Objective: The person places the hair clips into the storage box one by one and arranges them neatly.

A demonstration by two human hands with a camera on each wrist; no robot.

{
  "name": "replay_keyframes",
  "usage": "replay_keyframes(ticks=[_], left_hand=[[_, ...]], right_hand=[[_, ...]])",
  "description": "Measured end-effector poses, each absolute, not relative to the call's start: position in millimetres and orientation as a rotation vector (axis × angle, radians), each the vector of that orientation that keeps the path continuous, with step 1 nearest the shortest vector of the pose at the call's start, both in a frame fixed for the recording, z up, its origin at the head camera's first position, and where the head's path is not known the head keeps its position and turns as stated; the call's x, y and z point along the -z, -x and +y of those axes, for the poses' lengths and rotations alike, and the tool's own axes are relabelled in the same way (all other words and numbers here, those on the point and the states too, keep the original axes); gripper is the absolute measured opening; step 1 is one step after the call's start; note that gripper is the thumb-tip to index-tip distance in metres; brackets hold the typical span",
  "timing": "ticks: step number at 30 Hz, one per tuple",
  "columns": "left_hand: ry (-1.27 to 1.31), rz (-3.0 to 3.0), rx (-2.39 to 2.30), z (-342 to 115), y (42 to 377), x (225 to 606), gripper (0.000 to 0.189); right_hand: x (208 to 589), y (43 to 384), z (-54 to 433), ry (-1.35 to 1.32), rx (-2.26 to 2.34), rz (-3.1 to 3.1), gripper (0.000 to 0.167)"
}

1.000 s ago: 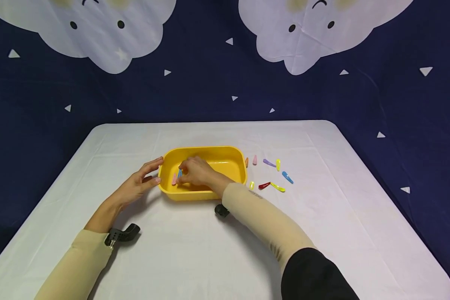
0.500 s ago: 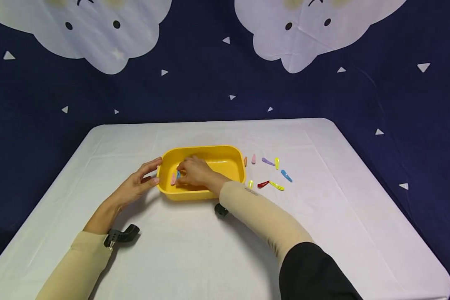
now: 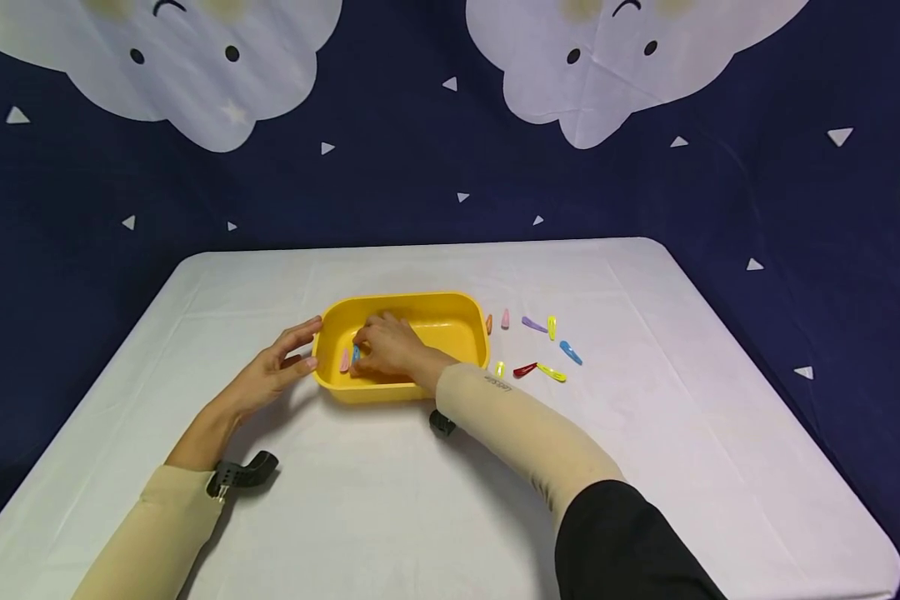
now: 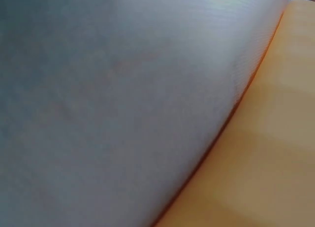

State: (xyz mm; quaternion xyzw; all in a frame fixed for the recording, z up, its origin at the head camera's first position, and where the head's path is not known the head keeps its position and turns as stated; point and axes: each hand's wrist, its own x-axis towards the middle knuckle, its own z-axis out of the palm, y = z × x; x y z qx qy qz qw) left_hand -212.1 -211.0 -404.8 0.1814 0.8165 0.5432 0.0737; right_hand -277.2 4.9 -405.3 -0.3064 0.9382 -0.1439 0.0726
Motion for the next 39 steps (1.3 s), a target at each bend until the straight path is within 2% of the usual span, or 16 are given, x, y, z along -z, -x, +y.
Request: replay_keyframes(ticks=[39], left_hand=[[-0.527,2.443,-1.628,-211.8,210.9,403.2,0.056]], right_hand=[[399.8,272.6,5.2,0.923,0.438,2.789,0.057]])
